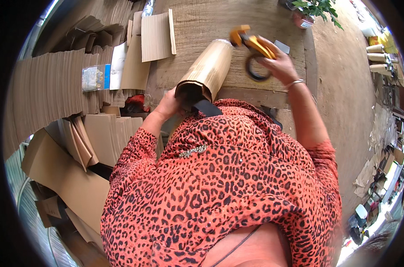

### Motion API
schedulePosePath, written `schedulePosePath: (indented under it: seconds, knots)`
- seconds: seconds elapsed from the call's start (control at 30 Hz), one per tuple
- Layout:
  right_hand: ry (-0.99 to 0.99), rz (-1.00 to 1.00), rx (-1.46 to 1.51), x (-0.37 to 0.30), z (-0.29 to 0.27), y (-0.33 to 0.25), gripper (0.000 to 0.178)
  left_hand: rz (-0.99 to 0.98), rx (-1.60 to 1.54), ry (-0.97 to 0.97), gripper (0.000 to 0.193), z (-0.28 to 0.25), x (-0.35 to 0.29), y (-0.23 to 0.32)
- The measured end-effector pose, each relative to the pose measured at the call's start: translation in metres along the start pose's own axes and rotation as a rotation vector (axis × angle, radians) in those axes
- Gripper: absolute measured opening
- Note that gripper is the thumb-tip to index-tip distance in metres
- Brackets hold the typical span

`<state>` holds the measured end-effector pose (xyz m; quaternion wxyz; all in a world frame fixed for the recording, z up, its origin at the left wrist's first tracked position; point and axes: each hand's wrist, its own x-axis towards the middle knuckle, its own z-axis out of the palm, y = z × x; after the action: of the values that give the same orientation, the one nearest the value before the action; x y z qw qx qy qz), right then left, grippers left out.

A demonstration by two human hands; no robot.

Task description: The person rolls a sheet of corrugated cardboard into a cylindrical tube and secures the seam with a handheld tape dispenser. They then place the finished tube upright on the table and handle a potted plant, moving it aside.

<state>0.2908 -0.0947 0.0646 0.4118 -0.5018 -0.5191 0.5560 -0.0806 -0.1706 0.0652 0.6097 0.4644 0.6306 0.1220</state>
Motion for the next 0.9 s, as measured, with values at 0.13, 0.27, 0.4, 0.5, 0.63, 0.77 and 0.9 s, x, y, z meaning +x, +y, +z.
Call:
schedulePosePath:
  seconds: [0.13, 0.27, 0.4, 0.5, 0.63, 0.77, 0.9]
  knots:
    - [0.103, -0.235, 0.112, 0.011, 0.063, 0.025, 0.066, -0.042, -0.066, -0.061, 0.033, -0.005, 0.014, 0.037]
    - [0.292, -0.022, -0.064, -0.015, 0.015, 0.075, 0.070, 0.168, 0.255, 0.022, 0.039, -0.011, 0.024, 0.092]
    - [0.467, 0.244, -0.002, -0.080, -0.037, 0.115, 0.057, 0.671, 0.545, 0.316, 0.047, 0.010, 0.052, 0.125]
    - [0.513, 0.461, -0.088, -0.105, -0.053, 0.130, 0.054, 0.767, 0.622, 0.350, 0.039, 0.018, 0.072, 0.162]
    - [0.423, 0.536, -0.094, -0.113, -0.034, 0.132, 0.052, 0.708, 0.574, 0.339, 0.034, 0.007, 0.063, 0.196]
    - [0.192, 0.464, -0.478, -0.103, -0.029, 0.180, 0.067, 0.667, 0.664, 0.385, 0.032, 0.000, 0.051, 0.189]
    - [-0.015, 0.421, -0.478, -0.086, -0.038, 0.208, 0.071, 0.591, 0.690, 0.456, 0.030, -0.016, 0.034, 0.168]
